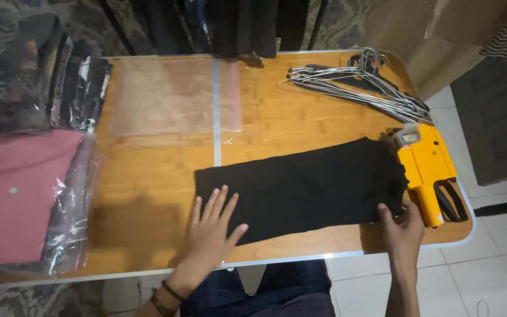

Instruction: The person uses a yellow handheld steamer to press a grey and black raglan t-shirt on a wooden table. They then place the shirt on a hanger and hang it on a clothing rack. Finally, they remove a black t-shirt from a plastic bag and fold it on the table.

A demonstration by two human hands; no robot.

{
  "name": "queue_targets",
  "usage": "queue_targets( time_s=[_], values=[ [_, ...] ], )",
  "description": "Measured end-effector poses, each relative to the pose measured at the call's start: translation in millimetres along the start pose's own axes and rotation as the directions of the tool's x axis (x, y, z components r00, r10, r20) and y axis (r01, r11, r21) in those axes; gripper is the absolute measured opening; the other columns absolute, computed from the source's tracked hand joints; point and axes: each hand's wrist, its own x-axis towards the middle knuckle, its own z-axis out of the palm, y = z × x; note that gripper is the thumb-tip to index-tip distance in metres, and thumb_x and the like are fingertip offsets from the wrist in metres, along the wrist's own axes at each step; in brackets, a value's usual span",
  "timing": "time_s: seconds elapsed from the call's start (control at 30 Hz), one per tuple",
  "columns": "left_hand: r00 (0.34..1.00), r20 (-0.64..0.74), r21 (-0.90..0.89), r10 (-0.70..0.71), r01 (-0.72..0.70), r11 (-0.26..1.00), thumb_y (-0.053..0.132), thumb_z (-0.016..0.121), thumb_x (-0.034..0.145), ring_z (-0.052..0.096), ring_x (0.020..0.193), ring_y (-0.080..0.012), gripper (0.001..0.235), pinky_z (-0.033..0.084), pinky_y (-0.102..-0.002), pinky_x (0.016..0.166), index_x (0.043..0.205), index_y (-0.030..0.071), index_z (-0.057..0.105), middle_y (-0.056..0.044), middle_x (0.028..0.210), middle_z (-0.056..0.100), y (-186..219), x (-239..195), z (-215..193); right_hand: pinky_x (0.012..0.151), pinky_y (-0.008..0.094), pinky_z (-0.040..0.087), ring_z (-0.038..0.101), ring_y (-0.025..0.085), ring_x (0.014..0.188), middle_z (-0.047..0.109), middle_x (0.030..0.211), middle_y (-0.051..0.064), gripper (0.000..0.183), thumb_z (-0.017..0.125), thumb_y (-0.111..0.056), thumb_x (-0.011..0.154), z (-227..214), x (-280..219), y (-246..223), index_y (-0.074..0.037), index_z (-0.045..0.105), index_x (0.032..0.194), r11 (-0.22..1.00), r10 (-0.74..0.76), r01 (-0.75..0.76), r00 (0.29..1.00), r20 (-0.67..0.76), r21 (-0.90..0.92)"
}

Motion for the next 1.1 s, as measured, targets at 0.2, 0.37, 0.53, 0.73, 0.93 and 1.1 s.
queue_targets(
  time_s=[0.2,0.37,0.53,0.73,0.93,1.1],
  values=[
    [0.996,0.089,0.081,0.03,-0.038,0.996,0.061,0.046,0.095,0.018,0.151,-0.025,0.076,0.007,-0.056,0.122,0.155,0.018,0.032,-0.01,0.164,0.023,-61,-4,-25,0.058,0.031,0.05,0.065,0.017,0.068,0.072,0.087,0.014,0.045,0.075,-0.02,0.091,13,-15,-37,0.0,0.062,0.129,0.945,0.233,-0.189,0.962,0.143,-0.269],
    [0.999,0.051,-0.013,0.017,-0.016,1.0,0.057,0.053,0.093,0.022,0.153,-0.0263,0.073,0.012,-0.055,0.122,0.153,0.018,0.039,-0.008,0.164,0.03,-100,-23,-47,0.051,0.034,0.052,0.068,0.019,0.062,0.072,0.082,0.015,0.058,0.082,-0.026,0.082,37,-30,-32,0.001,0.059,0.127,0.948,0.236,-0.15,0.922,0.308,-0.28],
    [0.998,0.035,0.027,-0.052,0.051,0.998,0.055,0.056,0.091,0.022,0.151,-0.0267,0.071,0.011,-0.057,0.119,0.151,0.018,0.042,-0.008,0.162,0.03,-112,-38,-53,0.056,0.038,0.051,0.069,0.025,0.063,0.073,0.075,0.017,0.061,0.085,-0.032,0.078,47,-38,-65,0.0,0.062,0.125,0.924,0.182,-0.052,0.932,0.314,-0.379],
    [0.998,-0.033,-0.043,-0.056,0.055,0.998,0.051,0.059,0.091,0.028,0.149,-0.0277,0.063,0.011,-0.057,0.12,0.143,0.017,0.052,-0.008,0.158,0.038,-111,-42,-49,0.071,0.044,0.054,0.069,0.035,0.085,0.071,0.095,0.018,0.062,0.082,-0.035,0.082,45,-47,-75,0.001,0.06,0.128,0.806,-0.214,0.312,0.946,0.242,-0.504],
    [0.98,-0.201,-0.035,-0.009,0.002,0.999,0.04,0.06,0.094,0.04,0.144,-0.0282,0.045,0.016,-0.058,0.122,0.132,0.016,0.063,-0.009,0.149,0.051,-104,-39,-32,0.093,0.045,0.048,0.062,0.036,0.11,0.068,0.117,0.013,0.042,0.075,-0.027,0.087,66,-39,-67,-0.005,0.067,0.122,0.67,-0.531,0.651,0.756,0.382,-0.356],
    [0.96,-0.276,0.003,-0.041,0.043,0.999,0.037,0.062,0.094,0.047,0.133,-0.0304,0.037,0.022,-0.058,0.121,0.123,0.015,0.066,-0.011,0.134,0.056,-109,-43,-37,0.093,0.045,0.046,0.062,0.03,0.108,0.07,0.11,0.006,0.026,0.074,-0.027,0.084,71,-29,-62,-0.013,0.075,0.106,0.647,-0.432,0.676,0.707,0.561,-0.353]
  ],
)
